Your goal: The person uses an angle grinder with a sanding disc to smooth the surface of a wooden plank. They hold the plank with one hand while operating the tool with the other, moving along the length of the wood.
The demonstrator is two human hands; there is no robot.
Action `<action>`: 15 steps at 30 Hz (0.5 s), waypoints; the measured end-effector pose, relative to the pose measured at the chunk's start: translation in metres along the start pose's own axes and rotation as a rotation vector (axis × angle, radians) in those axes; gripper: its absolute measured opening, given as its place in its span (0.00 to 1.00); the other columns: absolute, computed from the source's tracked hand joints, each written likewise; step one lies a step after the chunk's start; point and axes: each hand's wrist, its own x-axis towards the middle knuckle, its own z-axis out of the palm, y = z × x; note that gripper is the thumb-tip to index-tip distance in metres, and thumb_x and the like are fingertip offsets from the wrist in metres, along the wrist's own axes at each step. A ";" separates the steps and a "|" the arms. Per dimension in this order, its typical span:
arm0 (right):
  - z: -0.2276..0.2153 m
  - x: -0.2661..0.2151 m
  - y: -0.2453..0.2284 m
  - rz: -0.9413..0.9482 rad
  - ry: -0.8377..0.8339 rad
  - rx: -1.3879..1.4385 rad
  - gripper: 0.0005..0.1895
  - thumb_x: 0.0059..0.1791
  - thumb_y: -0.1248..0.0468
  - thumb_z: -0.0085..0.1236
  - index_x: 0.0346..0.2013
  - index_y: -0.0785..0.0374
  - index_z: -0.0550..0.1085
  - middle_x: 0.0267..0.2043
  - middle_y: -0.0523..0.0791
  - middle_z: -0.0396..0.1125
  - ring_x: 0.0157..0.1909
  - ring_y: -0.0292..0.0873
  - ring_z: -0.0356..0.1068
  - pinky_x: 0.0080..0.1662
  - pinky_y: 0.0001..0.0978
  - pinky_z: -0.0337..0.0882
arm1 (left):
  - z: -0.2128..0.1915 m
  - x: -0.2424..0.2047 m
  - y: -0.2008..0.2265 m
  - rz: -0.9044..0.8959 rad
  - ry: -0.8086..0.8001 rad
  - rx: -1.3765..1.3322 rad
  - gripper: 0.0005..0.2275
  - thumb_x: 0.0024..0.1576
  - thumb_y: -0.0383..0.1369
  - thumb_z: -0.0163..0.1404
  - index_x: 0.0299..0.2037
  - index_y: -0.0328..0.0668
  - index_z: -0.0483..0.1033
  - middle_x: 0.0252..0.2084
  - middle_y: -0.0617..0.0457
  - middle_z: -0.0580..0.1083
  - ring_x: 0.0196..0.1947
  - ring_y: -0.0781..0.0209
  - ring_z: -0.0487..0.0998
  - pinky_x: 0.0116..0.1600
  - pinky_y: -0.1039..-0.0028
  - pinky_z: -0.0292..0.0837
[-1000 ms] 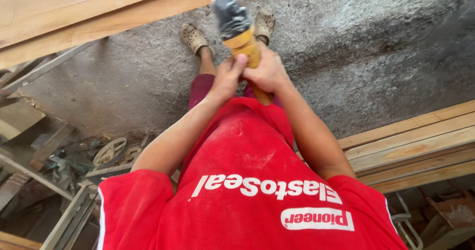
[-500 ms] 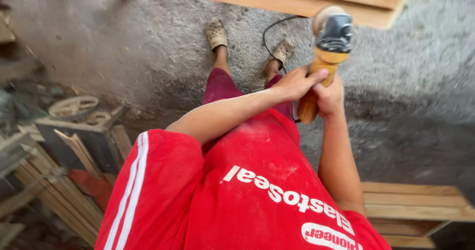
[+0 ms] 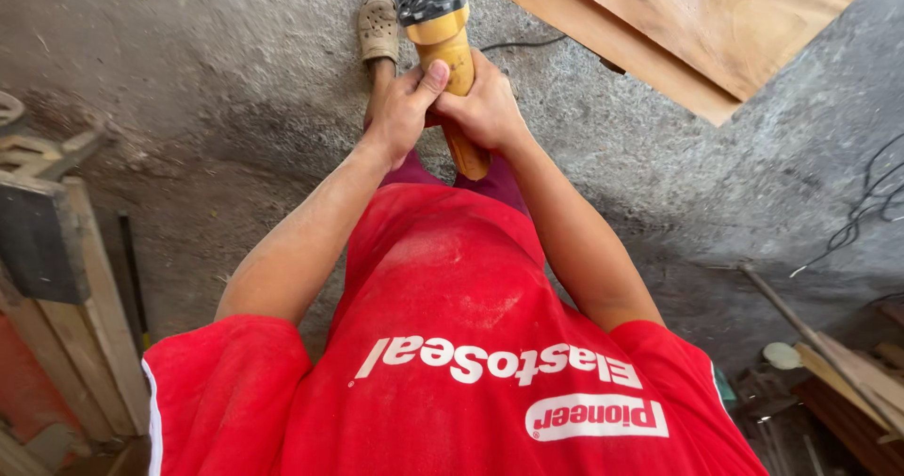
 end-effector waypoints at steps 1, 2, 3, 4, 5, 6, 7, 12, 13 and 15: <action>0.001 0.001 -0.002 0.020 0.000 0.043 0.28 0.43 0.50 0.67 0.49 0.65 0.72 0.41 0.49 0.76 0.42 0.43 0.78 0.45 0.37 0.78 | -0.002 0.000 0.002 0.018 0.006 0.011 0.30 0.64 0.53 0.44 0.61 0.29 0.69 0.54 0.45 0.77 0.55 0.59 0.79 0.62 0.70 0.74; -0.004 -0.001 -0.001 0.039 -0.002 0.089 0.28 0.43 0.51 0.66 0.49 0.65 0.72 0.41 0.48 0.76 0.41 0.43 0.78 0.44 0.36 0.79 | 0.003 0.001 0.000 0.021 -0.011 0.001 0.30 0.63 0.53 0.44 0.61 0.29 0.70 0.54 0.45 0.77 0.54 0.58 0.79 0.61 0.70 0.74; -0.010 -0.007 0.003 0.060 -0.004 0.134 0.28 0.42 0.51 0.66 0.49 0.64 0.72 0.41 0.48 0.76 0.40 0.42 0.79 0.43 0.36 0.79 | 0.012 0.004 -0.004 0.024 -0.028 -0.009 0.30 0.63 0.53 0.45 0.61 0.29 0.71 0.53 0.45 0.77 0.53 0.58 0.78 0.60 0.70 0.74; -0.015 -0.015 0.008 0.053 0.016 0.107 0.27 0.43 0.51 0.66 0.49 0.64 0.72 0.41 0.48 0.76 0.41 0.42 0.78 0.44 0.35 0.78 | 0.022 0.006 -0.010 0.028 -0.047 -0.019 0.30 0.63 0.53 0.45 0.61 0.29 0.71 0.53 0.44 0.78 0.53 0.57 0.78 0.59 0.69 0.73; -0.022 -0.026 0.014 0.045 0.037 0.080 0.26 0.44 0.52 0.66 0.49 0.64 0.73 0.41 0.47 0.76 0.41 0.42 0.78 0.45 0.35 0.77 | 0.034 0.006 -0.017 0.046 -0.033 0.039 0.31 0.63 0.55 0.46 0.59 0.29 0.73 0.52 0.44 0.79 0.52 0.57 0.79 0.59 0.69 0.74; -0.030 -0.033 0.021 0.033 0.058 0.055 0.25 0.44 0.52 0.66 0.49 0.65 0.74 0.41 0.47 0.76 0.42 0.41 0.78 0.45 0.35 0.76 | 0.046 0.008 -0.023 0.066 -0.019 0.101 0.31 0.63 0.56 0.46 0.58 0.29 0.75 0.52 0.43 0.80 0.52 0.57 0.80 0.59 0.69 0.74; -0.037 -0.039 0.028 0.045 0.055 0.095 0.24 0.44 0.53 0.66 0.48 0.65 0.74 0.42 0.47 0.75 0.42 0.41 0.77 0.45 0.35 0.76 | 0.057 0.012 -0.030 0.079 -0.018 0.141 0.31 0.62 0.56 0.45 0.57 0.29 0.75 0.51 0.43 0.80 0.51 0.56 0.81 0.58 0.69 0.75; -0.070 -0.075 0.073 0.133 0.079 0.187 0.22 0.44 0.56 0.64 0.46 0.66 0.74 0.39 0.45 0.74 0.39 0.38 0.75 0.43 0.33 0.76 | 0.108 0.016 -0.069 0.074 -0.024 0.314 0.32 0.62 0.58 0.42 0.58 0.33 0.74 0.50 0.39 0.80 0.50 0.51 0.82 0.56 0.66 0.75; -0.076 -0.082 0.081 0.122 0.076 0.192 0.22 0.44 0.56 0.64 0.47 0.66 0.74 0.40 0.45 0.74 0.40 0.38 0.75 0.44 0.33 0.76 | 0.117 0.016 -0.076 0.079 -0.019 0.353 0.31 0.62 0.58 0.42 0.58 0.34 0.74 0.50 0.38 0.80 0.51 0.49 0.82 0.57 0.64 0.74; -0.084 -0.089 0.093 0.094 0.079 0.202 0.21 0.45 0.57 0.63 0.47 0.67 0.75 0.41 0.45 0.74 0.42 0.37 0.74 0.45 0.32 0.75 | 0.129 0.019 -0.084 0.093 -0.016 0.437 0.31 0.62 0.57 0.42 0.59 0.35 0.74 0.50 0.36 0.79 0.53 0.44 0.80 0.57 0.62 0.73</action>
